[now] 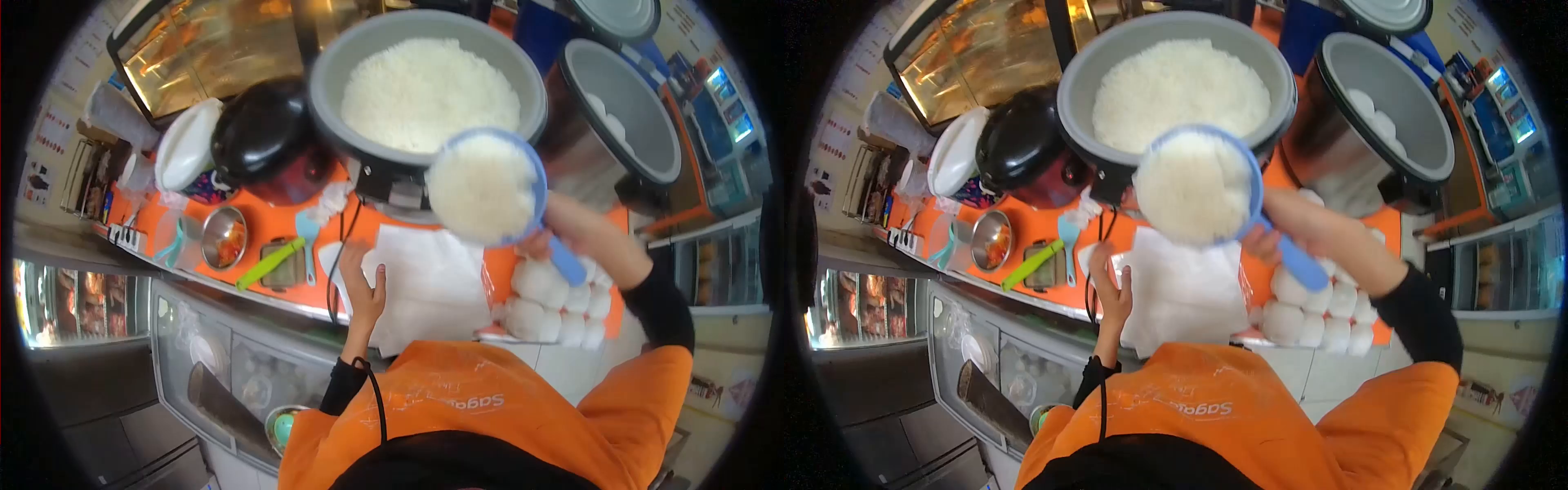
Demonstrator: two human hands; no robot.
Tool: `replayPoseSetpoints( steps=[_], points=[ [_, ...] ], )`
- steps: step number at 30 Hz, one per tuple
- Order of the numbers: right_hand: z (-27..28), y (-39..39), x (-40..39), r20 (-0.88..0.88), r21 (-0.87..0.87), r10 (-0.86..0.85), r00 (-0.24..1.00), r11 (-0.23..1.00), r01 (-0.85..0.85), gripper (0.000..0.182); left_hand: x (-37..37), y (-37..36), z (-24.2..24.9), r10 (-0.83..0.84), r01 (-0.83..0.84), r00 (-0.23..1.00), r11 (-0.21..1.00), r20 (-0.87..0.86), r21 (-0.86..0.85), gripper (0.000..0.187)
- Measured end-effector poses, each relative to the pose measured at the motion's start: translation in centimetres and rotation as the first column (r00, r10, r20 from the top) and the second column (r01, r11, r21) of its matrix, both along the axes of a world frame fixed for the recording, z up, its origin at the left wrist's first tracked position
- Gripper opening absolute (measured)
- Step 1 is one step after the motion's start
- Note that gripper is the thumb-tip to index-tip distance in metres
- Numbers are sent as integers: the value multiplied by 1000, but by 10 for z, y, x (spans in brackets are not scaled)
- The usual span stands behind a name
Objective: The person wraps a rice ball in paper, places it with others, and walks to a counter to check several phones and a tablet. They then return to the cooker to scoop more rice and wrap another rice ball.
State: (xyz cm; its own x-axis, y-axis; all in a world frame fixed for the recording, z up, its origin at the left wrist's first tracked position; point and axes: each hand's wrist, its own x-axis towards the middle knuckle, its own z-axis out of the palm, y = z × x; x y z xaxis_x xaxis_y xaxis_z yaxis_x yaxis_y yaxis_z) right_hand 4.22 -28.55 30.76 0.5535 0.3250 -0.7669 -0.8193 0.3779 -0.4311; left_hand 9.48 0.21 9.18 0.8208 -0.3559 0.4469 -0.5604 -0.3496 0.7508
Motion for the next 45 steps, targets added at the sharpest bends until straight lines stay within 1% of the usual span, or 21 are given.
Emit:
replayPoseSetpoints(
  steps=[2,5,6,8,9,10,11,13,20,24,27,31,33,34,36,37,38,39,40,42,45],
  points=[
    [-24,22,-44,-92,25,-33,995,999,35,37,-24,37,-87,-187,248,955,928,-231,276,52],
    [-74,48,-83,-120,-14,-54,991,999,53,34,-70,35,-70,-193,240,971,752,-143,614,72],
    [-92,55,-89,-22,-175,-94,995,981,88,30,-75,37,-76,-183,217,976,714,-121,666,90],
    [-134,74,-92,193,-467,-114,975,863,193,26,-81,36,-80,-125,172,985,748,-118,641,93],
    [-164,85,-93,366,-732,102,925,645,219,26,-83,34,-81,-94,146,989,765,-115,627,95],
    [-199,98,-93,435,-883,357,827,351,313,30,-83,32,-82,-85,127,992,744,-96,656,98],
    [-230,111,-93,386,-888,602,699,37,458,35,-83,31,-83,-76,121,992,750,-96,651,99],
    [-278,134,-98,117,-966,737,666,-73,250,45,-85,30,-83,-59,110,993,761,-101,639,99],
    [-279,143,-91,207,-961,637,742,-11,277,51,-86,33,-88,-81,97,995,760,-54,643,99],
    [-274,154,-85,304,-951,549,779,123,285,53,-86,37,-90,-92,86,995,761,-24,643,100],
    [-274,167,-82,300,-954,502,811,152,259,54,-86,38,-90,-95,85,995,764,-20,640,100],
    [-255,149,-91,422,-904,521,742,300,304,53,-88,42,-90,-94,98,995,776,-39,623,100],
    [-207,139,-90,665,-699,521,535,183,692,52,-94,51,-85,-161,188,982,762,-100,620,88],
    [-174,135,-88,767,-569,469,438,181,802,52,-99,56,-84,-194,241,971,748,-144,618,83],
    [-105,120,-63,963,-264,52,263,353,897,52,-103,64,-88,-252,279,959,736,-133,616,69],
    [-66,110,-45,972,-115,-143,185,396,911,52,-101,65,-88,-286,301,950,728,-126,616,62],
    [-25,98,-27,969,-119,-155,192,386,915,51,-100,61,-80,-268,303,953,807,-143,507,40],
    [3,78,-11,948,-318,106,300,316,894,49,-97,61,-82,-280,309,950,809,-135,500,37],
    [7,58,9,860,-311,430,274,17,950,45,-94,62,-87,-291,314,949,812,-125,492,33],
    [6,49,13,694,-145,676,247,-205,968,39,-87,57,-84,-294,296,953,855,-72,426,18],
    [-31,79,-34,826,-69,558,79,-39,997,23,-76,54,-79,-359,376,925,831,-122,411,13]
  ],
)
